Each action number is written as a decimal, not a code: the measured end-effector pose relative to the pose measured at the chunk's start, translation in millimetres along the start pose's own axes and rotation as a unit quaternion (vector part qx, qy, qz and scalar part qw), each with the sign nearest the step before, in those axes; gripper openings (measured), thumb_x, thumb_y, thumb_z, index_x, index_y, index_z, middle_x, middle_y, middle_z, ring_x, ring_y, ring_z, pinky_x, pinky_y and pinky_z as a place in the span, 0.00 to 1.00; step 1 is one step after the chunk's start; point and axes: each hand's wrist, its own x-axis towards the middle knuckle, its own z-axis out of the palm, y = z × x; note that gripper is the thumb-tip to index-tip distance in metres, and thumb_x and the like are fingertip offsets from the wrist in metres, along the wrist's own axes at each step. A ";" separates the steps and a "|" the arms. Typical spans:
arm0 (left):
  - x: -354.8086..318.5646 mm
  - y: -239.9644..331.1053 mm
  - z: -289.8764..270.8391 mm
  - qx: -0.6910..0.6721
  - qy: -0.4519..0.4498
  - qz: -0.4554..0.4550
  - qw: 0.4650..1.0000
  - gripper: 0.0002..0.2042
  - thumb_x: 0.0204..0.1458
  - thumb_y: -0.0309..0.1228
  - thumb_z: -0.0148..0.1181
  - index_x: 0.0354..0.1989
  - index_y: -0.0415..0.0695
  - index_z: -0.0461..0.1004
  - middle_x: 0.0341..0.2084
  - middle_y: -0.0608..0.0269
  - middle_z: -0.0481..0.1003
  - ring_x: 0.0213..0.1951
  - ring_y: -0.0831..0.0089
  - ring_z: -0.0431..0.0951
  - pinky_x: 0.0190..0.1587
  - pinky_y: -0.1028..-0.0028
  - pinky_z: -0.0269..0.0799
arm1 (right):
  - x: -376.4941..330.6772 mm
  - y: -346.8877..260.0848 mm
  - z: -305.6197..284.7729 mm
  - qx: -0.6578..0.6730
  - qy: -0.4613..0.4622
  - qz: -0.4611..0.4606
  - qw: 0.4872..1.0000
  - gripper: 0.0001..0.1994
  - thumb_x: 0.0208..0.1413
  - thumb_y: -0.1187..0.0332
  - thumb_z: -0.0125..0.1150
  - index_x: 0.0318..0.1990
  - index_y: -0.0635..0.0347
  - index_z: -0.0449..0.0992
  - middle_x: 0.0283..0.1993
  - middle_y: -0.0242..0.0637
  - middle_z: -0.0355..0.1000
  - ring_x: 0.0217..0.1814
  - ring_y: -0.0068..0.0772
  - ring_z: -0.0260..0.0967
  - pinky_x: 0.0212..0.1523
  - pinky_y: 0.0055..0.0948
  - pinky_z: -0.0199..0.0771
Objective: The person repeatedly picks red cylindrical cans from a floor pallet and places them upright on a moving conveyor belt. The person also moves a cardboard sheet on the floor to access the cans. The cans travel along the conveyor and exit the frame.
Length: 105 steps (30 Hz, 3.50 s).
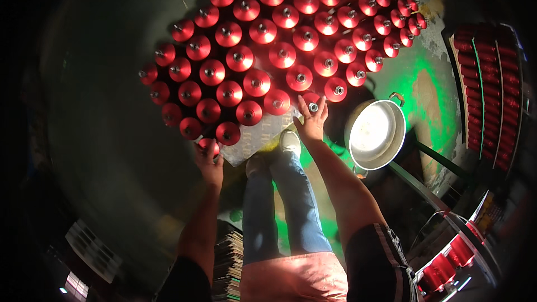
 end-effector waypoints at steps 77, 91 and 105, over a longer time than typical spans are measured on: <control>-212.7 637.3 -134.4 -0.490 -0.798 -0.205 0.284 0.28 0.62 0.41 0.49 0.69 0.43 0.55 0.57 0.44 0.66 0.46 0.46 0.74 0.42 0.63 0.82 | -571.9 90.6 -538.4 0.531 0.568 -0.032 0.629 0.26 0.52 0.82 0.67 0.59 0.57 0.69 0.53 0.37 0.75 0.54 0.27 0.75 0.56 0.30 0.78; -520.1 800.9 -146.9 -0.425 -0.805 0.046 0.410 0.26 0.59 0.52 0.51 0.60 0.50 0.69 0.48 0.51 0.75 0.44 0.54 0.79 0.42 0.58 0.80 | -842.7 224.9 -428.3 0.857 0.487 -0.159 0.050 0.24 0.64 0.52 0.52 0.60 0.58 0.69 0.59 0.45 0.70 0.58 0.44 0.71 0.53 0.42 0.78; -682.9 1068.6 -38.6 -0.136 -0.258 0.746 0.599 0.22 0.49 0.37 0.67 0.56 0.58 0.78 0.42 0.52 0.75 0.39 0.63 0.74 0.51 0.68 0.68 | -1018.7 358.4 -456.6 0.599 0.801 0.025 0.013 0.27 0.65 0.48 0.48 0.64 0.56 0.68 0.61 0.46 0.68 0.62 0.50 0.67 0.61 0.49 0.72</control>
